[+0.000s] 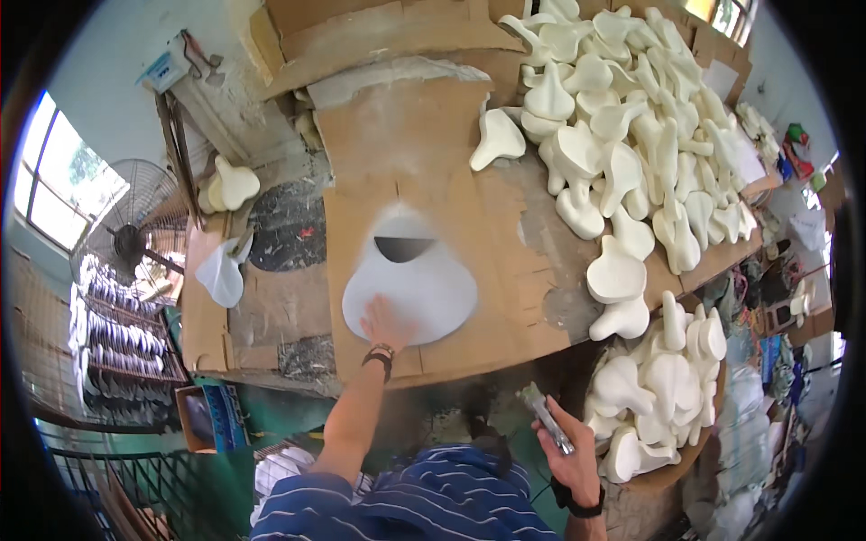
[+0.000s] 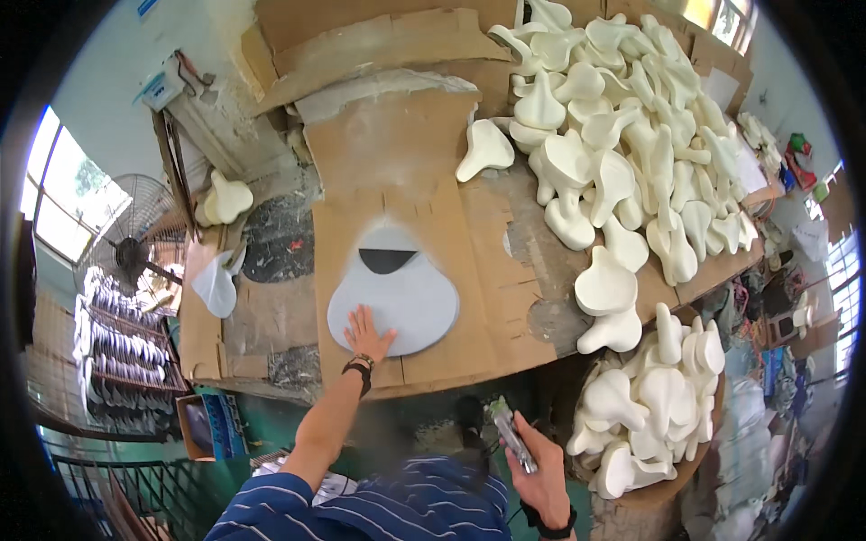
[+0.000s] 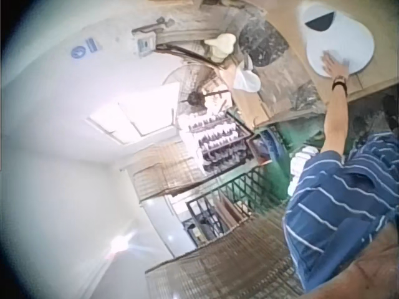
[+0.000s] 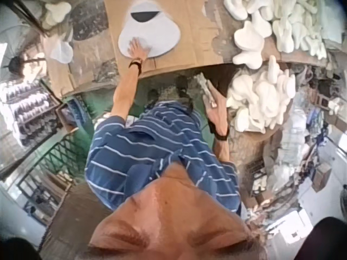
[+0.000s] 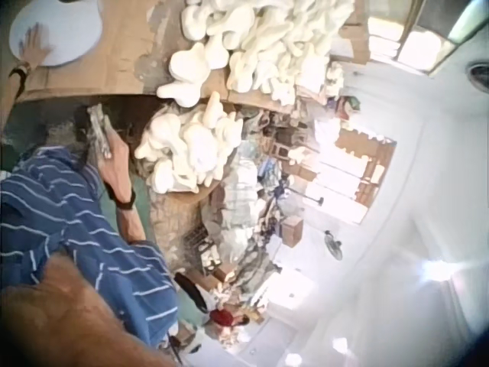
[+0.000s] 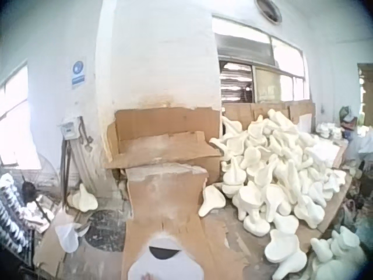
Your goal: The person retrieves white foam shoe parts from a box and places them on a cardboard work surface. They spray each part with a handheld spray gun, flip it to spray the other side, and then place it on a wire rack.
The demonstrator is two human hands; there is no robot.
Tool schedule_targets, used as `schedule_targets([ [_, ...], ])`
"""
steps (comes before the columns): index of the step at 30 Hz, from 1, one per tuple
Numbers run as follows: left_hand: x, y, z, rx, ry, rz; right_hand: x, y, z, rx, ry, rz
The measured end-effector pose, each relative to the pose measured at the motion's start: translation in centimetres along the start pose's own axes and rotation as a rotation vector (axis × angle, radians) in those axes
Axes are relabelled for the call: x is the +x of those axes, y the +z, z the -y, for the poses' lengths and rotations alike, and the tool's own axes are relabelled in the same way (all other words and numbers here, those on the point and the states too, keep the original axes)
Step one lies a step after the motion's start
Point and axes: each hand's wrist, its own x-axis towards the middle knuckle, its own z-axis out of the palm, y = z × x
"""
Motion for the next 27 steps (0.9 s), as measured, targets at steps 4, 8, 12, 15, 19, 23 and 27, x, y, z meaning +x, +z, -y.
schedule_targets([
  [4,-1.7,0.3,3.0,-0.043,0.105,-0.231,-5.3,-0.7,5.2,-0.05,-0.002,0.072],
  [8,-4.9,0.7,4.1,-0.086,0.24,-0.135,-7.8,-0.5,8.8,-0.179,-0.039,0.126],
  [12,-6.5,0.7,4.3,-0.083,0.286,-0.169,-8.5,0.5,9.9,-0.178,-0.125,0.144],
  [15,-6.3,1.3,5.3,-0.049,0.278,-0.189,-8.0,1.3,10.1,-0.181,-0.159,0.146],
  [19,-5.9,2.5,6.2,-0.164,0.322,-0.298,-7.2,1.9,9.8,-0.126,-0.129,0.11],
  [23,-5.7,2.2,7.0,-0.215,0.405,-0.246,-5.5,1.9,10.6,-0.188,-0.2,0.014],
  [27,-6.1,1.7,7.1,-0.237,0.452,-0.251,-4.2,1.9,11.4,-0.206,-0.243,0.019],
])
